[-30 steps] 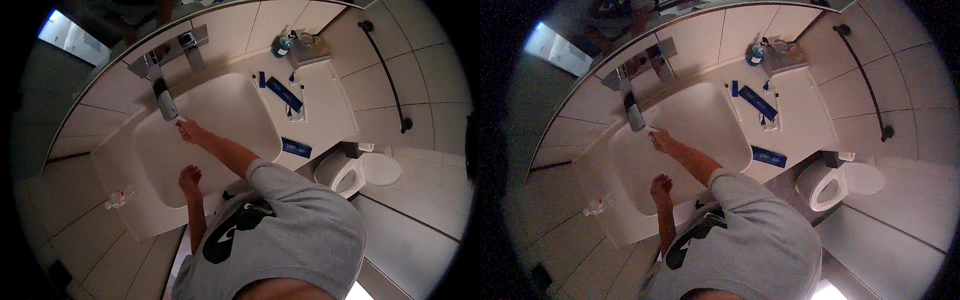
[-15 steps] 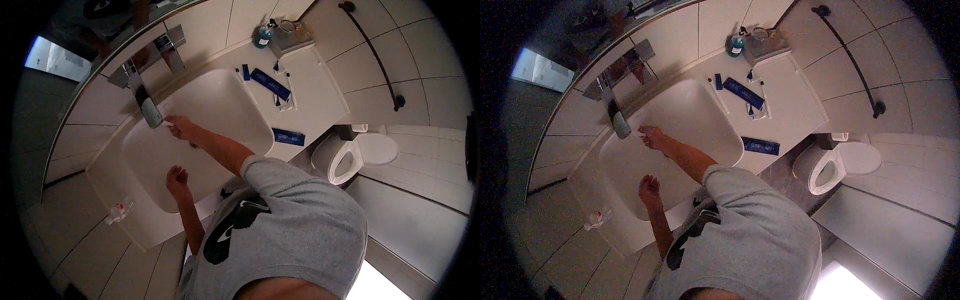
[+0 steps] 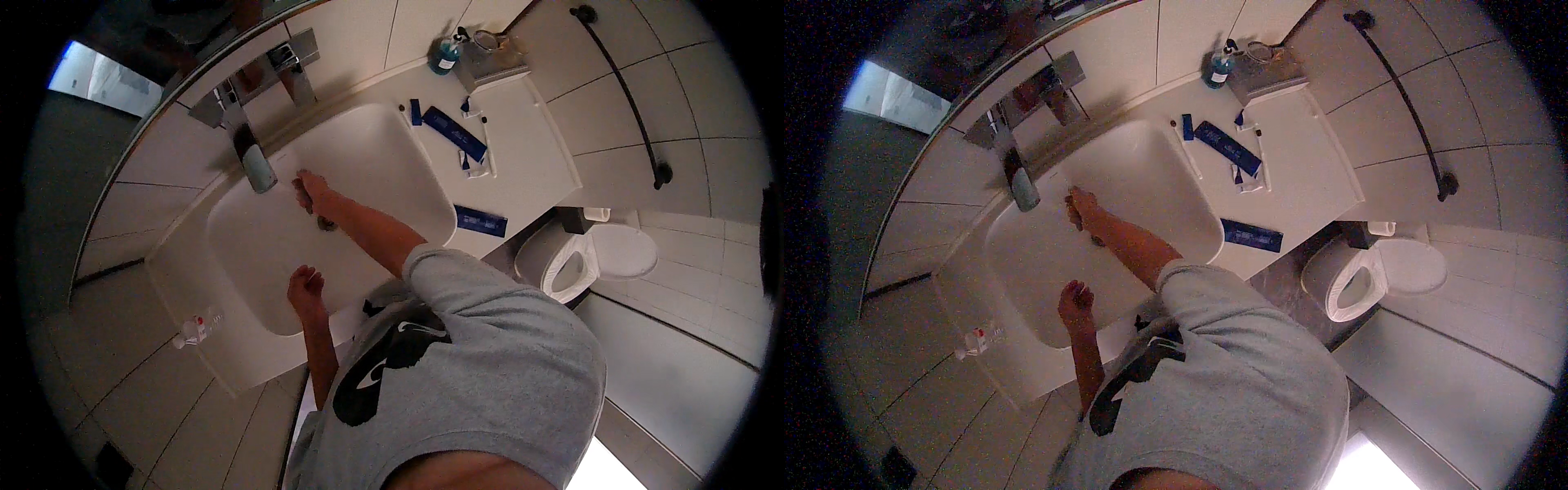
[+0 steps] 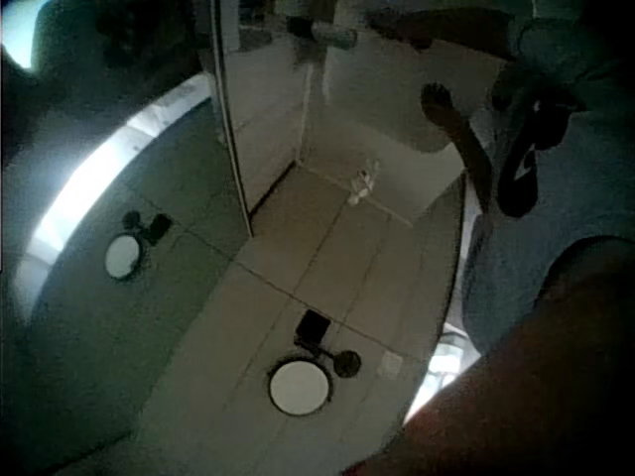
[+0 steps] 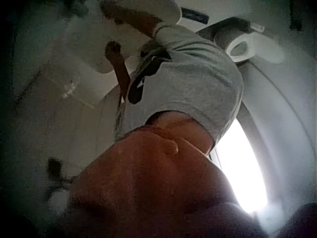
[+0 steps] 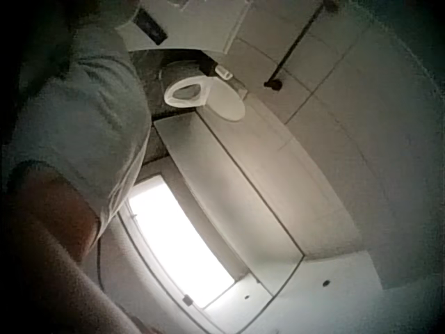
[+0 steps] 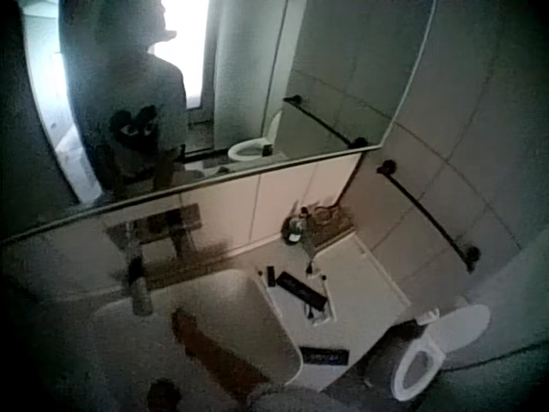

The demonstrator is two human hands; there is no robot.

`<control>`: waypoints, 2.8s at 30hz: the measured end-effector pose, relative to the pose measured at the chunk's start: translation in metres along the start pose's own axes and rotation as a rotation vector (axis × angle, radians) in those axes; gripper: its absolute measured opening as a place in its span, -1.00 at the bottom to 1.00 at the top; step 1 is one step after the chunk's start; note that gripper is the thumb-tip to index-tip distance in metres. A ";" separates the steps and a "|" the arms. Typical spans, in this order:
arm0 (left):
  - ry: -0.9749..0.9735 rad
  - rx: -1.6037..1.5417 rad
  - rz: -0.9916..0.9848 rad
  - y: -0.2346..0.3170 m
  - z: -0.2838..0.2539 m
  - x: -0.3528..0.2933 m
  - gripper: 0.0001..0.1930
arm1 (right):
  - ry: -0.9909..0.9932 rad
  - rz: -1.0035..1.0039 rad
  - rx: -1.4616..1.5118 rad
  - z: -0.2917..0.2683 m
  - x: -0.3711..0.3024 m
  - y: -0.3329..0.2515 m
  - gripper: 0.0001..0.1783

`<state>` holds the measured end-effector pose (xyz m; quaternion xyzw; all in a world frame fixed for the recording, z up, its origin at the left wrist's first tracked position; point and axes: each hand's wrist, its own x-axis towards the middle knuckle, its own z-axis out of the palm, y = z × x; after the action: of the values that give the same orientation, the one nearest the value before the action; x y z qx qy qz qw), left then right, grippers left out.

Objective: The person wipes down the bathroom counter, mirror, wall tiles, and shower glass by hand using a cloth.

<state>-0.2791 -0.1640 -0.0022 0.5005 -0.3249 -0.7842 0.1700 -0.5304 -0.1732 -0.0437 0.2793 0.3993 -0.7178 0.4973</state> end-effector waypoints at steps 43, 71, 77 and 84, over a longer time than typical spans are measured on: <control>-0.142 -0.162 -0.081 -0.004 -0.013 0.024 -0.85 | 0.085 -0.429 -0.464 -0.020 -0.057 -0.012 -0.74; 0.062 -0.168 -0.108 0.000 0.015 0.012 -0.86 | 0.355 -1.160 -1.595 0.013 -0.081 -0.109 -0.79; -0.064 -0.246 -0.052 0.001 0.012 0.015 -0.85 | 0.165 -1.422 -2.106 0.056 -0.089 -0.189 -0.70; 0.024 -0.159 -0.020 -0.002 -0.004 0.020 -0.81 | 0.247 -1.154 -2.147 0.064 -0.086 -0.207 -0.68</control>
<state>-0.2843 -0.1759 -0.0183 0.4980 -0.2545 -0.8032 0.2053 -0.6945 -0.1467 0.1195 -0.4241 0.8981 -0.1081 0.0430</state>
